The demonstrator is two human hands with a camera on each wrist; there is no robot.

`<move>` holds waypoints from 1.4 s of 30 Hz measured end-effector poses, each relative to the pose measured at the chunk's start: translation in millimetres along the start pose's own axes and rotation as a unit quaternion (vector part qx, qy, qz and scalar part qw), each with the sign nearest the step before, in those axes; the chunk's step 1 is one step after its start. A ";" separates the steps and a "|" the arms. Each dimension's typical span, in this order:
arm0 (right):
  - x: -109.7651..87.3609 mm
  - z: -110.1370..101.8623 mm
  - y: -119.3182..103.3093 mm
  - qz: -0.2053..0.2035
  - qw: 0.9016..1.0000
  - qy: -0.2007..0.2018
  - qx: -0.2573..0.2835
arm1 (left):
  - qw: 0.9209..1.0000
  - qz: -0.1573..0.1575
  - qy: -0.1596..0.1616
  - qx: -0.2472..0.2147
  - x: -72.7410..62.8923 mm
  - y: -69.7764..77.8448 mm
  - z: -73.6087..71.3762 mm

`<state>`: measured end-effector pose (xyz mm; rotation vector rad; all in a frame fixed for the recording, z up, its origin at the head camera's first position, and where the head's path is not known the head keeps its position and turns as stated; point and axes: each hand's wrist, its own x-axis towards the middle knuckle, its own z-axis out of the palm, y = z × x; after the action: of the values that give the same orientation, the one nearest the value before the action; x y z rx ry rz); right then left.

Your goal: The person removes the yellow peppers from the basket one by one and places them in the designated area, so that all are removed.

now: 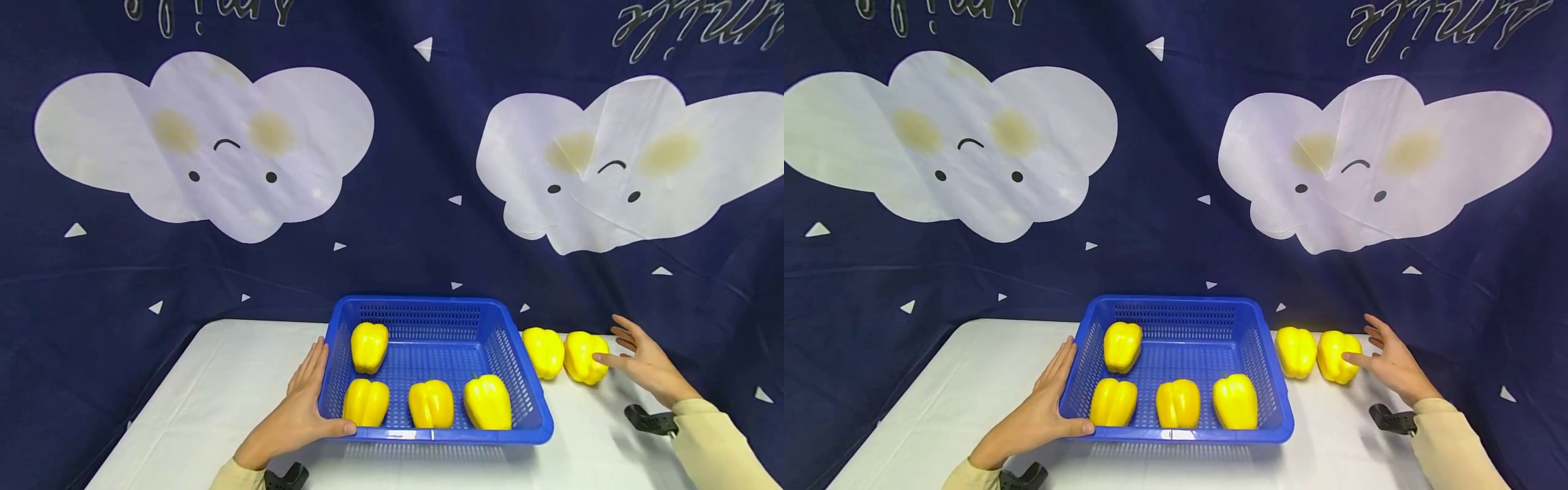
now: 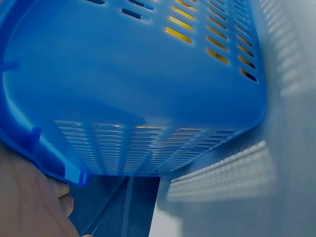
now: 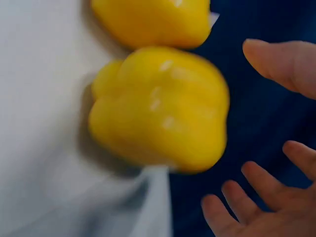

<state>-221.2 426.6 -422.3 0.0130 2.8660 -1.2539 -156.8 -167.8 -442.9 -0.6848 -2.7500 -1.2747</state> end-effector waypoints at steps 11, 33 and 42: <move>-1.5 18.3 -60.4 -0.087 0.995 0.037 0.027 | 1.000 -0.009 -0.003 0.003 2.6 1.0 1.3; 0.4 82.1 -152.9 -0.162 0.983 -0.031 0.086 | 1.000 -0.006 0.001 -0.001 0.4 -0.3 1.6; 2.9 110.6 -173.8 -0.170 0.977 -0.069 0.106 | 1.000 -0.001 0.001 0.000 -0.4 -1.9 2.3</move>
<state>-225.4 227.4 -369.8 -0.5610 2.6780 -1.5398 -156.8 -167.3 -445.9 -0.6820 -2.7499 -1.2757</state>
